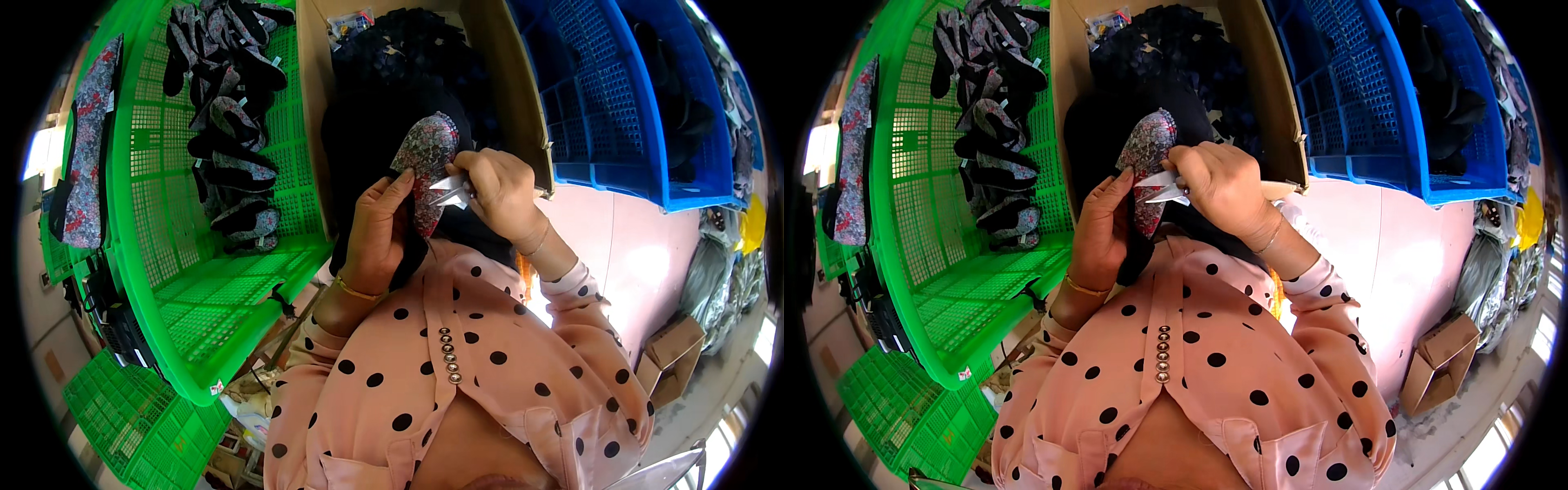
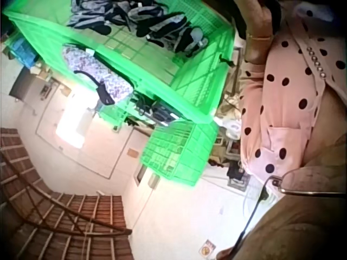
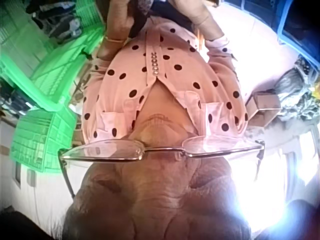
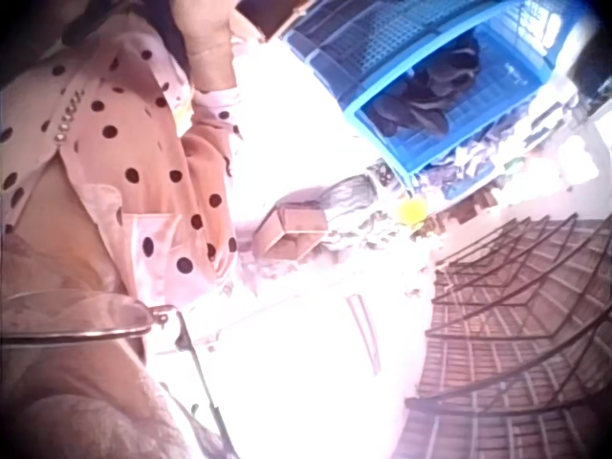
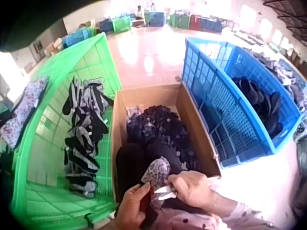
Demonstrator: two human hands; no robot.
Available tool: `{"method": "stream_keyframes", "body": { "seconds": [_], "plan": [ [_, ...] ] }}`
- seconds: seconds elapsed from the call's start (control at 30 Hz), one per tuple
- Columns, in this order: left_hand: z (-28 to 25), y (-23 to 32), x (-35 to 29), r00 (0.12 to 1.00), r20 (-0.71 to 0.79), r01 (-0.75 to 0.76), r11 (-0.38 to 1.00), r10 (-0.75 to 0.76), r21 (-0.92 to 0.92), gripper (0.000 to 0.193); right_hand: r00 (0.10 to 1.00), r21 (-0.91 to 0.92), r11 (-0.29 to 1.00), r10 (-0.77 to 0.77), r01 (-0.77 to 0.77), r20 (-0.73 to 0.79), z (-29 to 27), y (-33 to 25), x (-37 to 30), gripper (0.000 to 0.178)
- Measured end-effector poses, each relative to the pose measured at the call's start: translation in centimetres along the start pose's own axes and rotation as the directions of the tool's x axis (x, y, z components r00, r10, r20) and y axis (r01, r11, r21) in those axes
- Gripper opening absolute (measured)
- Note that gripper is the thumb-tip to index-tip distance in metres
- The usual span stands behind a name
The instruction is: The person uses a small blade to trim loose threads and excess fabric from the edges of a black slipper with a floral pattern. The person repeatedly picks up the slipper, trims specific areas, and places it back into a green basket filled with similar footwear.
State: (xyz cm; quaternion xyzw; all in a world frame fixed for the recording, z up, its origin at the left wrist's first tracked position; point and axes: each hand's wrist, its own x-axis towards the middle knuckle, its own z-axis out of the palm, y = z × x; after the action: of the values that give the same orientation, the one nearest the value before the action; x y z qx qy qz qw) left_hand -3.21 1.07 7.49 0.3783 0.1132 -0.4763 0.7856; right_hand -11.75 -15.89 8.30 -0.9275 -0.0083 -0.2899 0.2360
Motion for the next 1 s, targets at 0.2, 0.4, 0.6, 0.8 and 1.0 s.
{"method": "stream_keyframes", "body": {
  "seconds": [0.2,0.4,0.6,0.8,1.0],
  "plan": [
    [-0.1,0.2,0.4,0.998,-0.056,-0.023,0.996,0.018,-0.087,0.016,0.648,0.929,0.050,0.730,-0.366,0.216,-3.2,1.0,-0.4,0.016],
    [0.9,1.0,0.5,0.998,-0.063,0.002,0.997,-0.006,-0.076,0.018,0.689,0.543,0.547,0.720,-0.637,0.084,-2.8,3.7,-3.2,0.039],
    [2.9,1.7,-1.5,0.974,0.108,-0.224,0.906,0.198,0.359,0.013,0.829,0.586,0.642,0.551,-0.495,0.096,-4.9,1.1,0.1,0.046],
    [2.3,1.8,-2.4,0.905,0.338,-0.425,0.591,0.259,0.686,0.021,0.758,0.471,0.595,0.510,-0.652,0.405,-8.2,-1.0,1.3,0.022],
    [2.9,-0.5,-1.5,0.775,0.536,-0.564,-0.016,0.334,0.826,0.073,0.688,0.496,0.487,0.603,-0.719,0.405,-5.0,-2.8,-1.4,0.026]
  ]
}}
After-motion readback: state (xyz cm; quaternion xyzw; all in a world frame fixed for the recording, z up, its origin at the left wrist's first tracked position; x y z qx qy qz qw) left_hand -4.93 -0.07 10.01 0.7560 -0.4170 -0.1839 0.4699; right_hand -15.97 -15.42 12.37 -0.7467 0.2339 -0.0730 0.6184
